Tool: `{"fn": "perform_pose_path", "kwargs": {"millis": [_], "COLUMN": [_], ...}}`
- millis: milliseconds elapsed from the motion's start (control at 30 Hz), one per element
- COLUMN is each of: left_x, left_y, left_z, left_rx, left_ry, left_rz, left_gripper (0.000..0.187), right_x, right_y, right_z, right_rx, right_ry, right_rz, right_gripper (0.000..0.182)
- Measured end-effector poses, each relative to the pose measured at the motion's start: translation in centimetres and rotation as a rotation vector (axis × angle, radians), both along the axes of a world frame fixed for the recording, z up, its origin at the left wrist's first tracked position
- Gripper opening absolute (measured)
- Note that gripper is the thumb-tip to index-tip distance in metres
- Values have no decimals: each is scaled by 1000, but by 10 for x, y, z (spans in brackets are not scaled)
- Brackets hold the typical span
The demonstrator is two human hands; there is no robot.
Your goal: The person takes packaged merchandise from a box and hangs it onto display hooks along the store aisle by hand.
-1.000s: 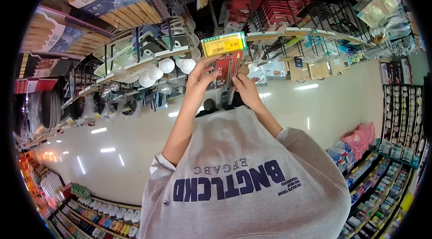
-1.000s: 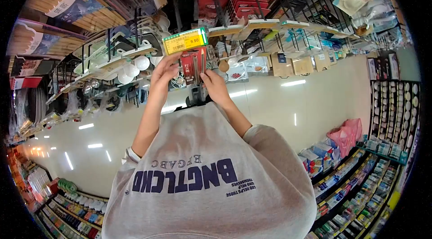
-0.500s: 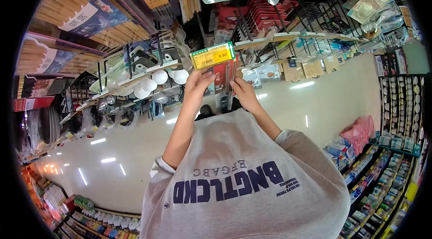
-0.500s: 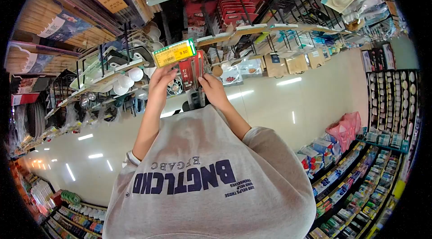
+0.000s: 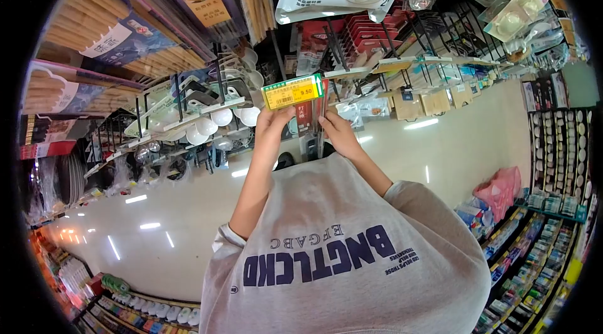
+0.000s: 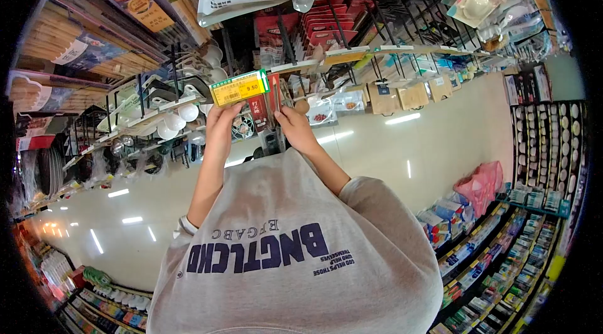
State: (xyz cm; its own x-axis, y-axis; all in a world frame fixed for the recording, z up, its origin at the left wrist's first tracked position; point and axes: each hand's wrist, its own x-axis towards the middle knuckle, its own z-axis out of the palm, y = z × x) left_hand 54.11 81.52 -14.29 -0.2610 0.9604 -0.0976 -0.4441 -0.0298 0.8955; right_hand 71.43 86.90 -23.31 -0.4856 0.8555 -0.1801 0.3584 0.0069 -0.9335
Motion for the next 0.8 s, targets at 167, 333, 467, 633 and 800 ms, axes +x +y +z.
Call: {"fn": "perform_pose_path", "kwargs": {"millis": [167,333,467,633,800], "left_x": [0,5,6,9,10], "left_y": [0,-1,-3,-2,-2], "left_z": [-4,-3,-6,-1,-4], "left_rx": [-54,-37,-55,-53,-3], "left_ry": [12,15,30,52,113], "left_rz": [-2,13,-5,-72,-102], "left_gripper": [28,26,30,35,38], "right_x": [-2,3,7,10,13], "right_y": [-2,-3,-7,-11,-16], "right_z": [8,0,3,2,6], "right_rx": [5,72,20,10,20], "right_ry": [7,20,-23,25,-10], "right_rz": [-34,-34,-52,-76,-80], "right_gripper": [27,27,26,26,25]}}
